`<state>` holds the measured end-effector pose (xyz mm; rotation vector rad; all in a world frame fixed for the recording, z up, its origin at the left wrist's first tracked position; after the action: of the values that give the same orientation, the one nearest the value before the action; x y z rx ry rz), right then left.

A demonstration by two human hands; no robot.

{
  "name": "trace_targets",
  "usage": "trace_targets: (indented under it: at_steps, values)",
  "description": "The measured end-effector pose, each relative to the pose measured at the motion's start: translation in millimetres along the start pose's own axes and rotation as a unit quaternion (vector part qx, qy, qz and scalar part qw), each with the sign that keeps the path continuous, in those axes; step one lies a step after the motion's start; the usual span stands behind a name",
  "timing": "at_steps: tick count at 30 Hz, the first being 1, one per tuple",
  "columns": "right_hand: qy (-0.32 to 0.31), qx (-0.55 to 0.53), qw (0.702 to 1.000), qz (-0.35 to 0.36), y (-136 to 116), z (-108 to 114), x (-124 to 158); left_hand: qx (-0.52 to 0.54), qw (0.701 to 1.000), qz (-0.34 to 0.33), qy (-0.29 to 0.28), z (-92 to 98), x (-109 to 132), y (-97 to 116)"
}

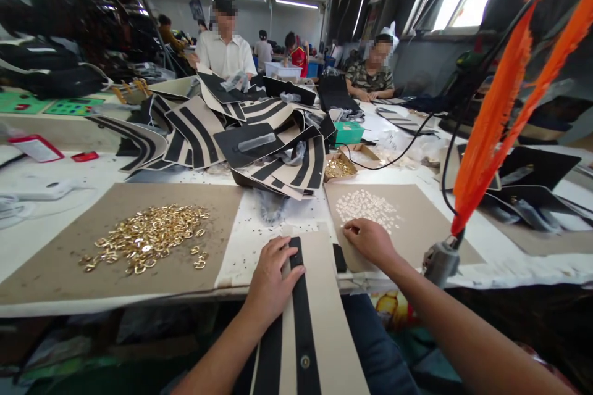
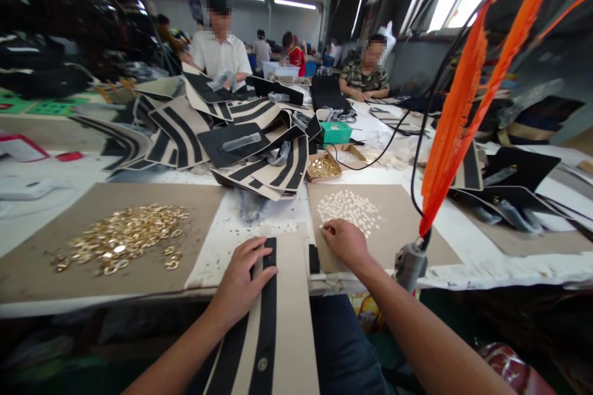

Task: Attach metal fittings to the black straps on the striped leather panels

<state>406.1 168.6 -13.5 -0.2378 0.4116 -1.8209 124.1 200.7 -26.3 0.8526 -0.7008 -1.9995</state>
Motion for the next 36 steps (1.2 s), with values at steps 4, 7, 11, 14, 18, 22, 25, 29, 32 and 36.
trace_targets:
  at_steps: [4, 7, 11, 14, 18, 22, 25, 29, 32, 36]
  values:
    - [-0.03, 0.024, 0.999, 0.012, -0.8, -0.6, -4.6, 0.01, 1.0, -0.001, 0.002, 0.6, 1.3, 1.5]
    - [-0.051, 0.052, 0.997, 0.023, -0.4, 0.1, -8.1, 0.019, 1.0, 0.001, 0.001, 0.0, 2.8, 0.9]
    - [-0.063, 0.108, 0.991, 0.044, -3.4, -1.5, -12.6, 0.018, 1.0, 0.01, -0.003, -1.2, 4.3, -0.2]
    - [-0.063, 0.139, 0.986, 0.063, -6.6, -2.9, -12.5, 0.015, 1.0, 0.01, -0.003, -1.6, 5.9, 0.2]
    - [-0.075, 0.133, 0.985, 0.083, -5.6, -2.8, -8.8, 0.026, 1.0, 0.01, -0.001, -0.6, 7.5, 1.6]
    - [-0.1, 0.093, 0.987, 0.079, 1.2, -0.3, -8.2, 0.031, 0.999, 0.018, -0.008, 1.1, 6.9, 3.0]
    - [-0.114, 0.06, 0.989, 0.065, 0.7, 3.1, -8.6, 0.028, 0.999, 0.023, -0.009, 2.0, 6.4, 2.7]
    - [-0.157, -0.092, 0.983, 0.02, -23.1, 4.4, 0.5, 0.026, 0.999, 0.021, -0.011, 0.8, 7.3, 0.8]
    - [-0.211, -0.241, 0.947, 0.011, -61.0, -0.9, 16.5, 0.023, 1.0, 0.015, -0.005, 0.3, 7.6, 1.0]
    - [-0.272, -0.25, 0.925, 0.092, -109.4, -12.2, 37.4, 0.023, 1.0, 0.013, -0.002, 0.1, 6.9, 2.4]
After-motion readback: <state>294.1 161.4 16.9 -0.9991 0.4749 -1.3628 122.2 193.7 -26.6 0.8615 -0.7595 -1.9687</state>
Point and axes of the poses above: each hand's wrist, its own x-axis away from the middle knuckle, its own z-axis out of the back of the hand, y = z × x, the point moved 4 cm from there along -x, towards the middle knuckle, and after that the axes turned 3 degrees about z, right-handed, at the moved point
